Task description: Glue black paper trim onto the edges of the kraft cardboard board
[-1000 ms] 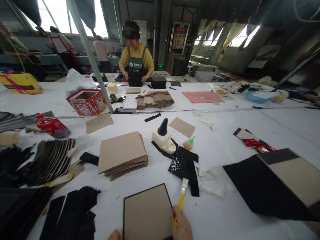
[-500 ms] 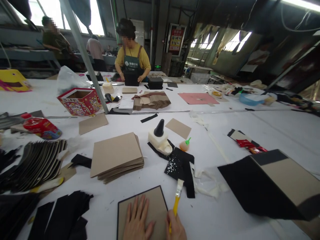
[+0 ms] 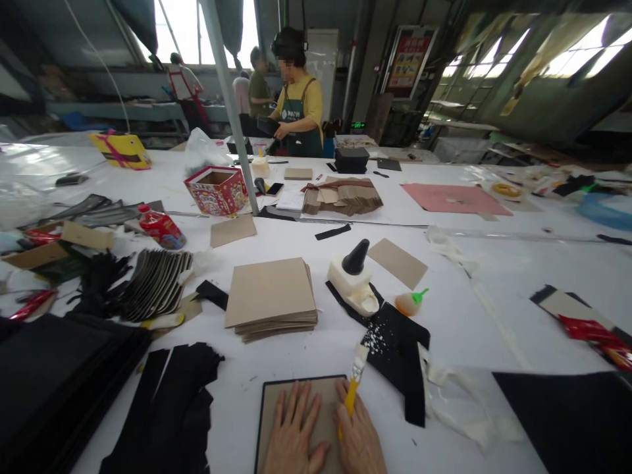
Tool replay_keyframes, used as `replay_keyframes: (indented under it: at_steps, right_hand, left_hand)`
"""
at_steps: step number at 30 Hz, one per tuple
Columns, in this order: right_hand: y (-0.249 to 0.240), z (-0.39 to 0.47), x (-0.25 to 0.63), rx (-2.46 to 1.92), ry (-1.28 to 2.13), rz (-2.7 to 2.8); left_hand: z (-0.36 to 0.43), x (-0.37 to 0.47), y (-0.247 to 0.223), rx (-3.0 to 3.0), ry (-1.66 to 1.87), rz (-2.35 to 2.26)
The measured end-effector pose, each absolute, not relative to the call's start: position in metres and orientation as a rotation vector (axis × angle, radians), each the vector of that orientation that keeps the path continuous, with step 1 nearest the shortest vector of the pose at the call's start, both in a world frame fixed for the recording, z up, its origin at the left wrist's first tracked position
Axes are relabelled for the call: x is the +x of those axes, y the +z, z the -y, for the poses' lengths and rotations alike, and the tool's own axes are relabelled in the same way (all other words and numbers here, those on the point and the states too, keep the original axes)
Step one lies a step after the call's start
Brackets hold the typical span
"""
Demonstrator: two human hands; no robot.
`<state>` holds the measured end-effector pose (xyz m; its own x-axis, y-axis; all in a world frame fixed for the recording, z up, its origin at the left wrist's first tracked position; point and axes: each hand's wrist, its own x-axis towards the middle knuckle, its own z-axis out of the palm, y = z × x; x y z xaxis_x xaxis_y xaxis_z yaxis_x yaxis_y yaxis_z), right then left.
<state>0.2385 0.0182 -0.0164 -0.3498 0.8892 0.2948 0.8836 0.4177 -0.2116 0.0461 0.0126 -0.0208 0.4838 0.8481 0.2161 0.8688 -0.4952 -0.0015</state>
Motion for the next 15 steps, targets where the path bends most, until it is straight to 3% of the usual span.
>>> replay_keyframes:
  at_steps: [7,15]
  right_hand:
    - [-0.036,-0.02,0.245,-1.362,-0.188,2.368]
    - [0.015,-0.013,0.274,-1.327,-0.233,2.518]
  left_hand:
    - [-0.011,0.045,-0.022,-2.692,-0.314,1.615]
    - [-0.006,0.045,-0.012,-2.792,-0.422,1.698]
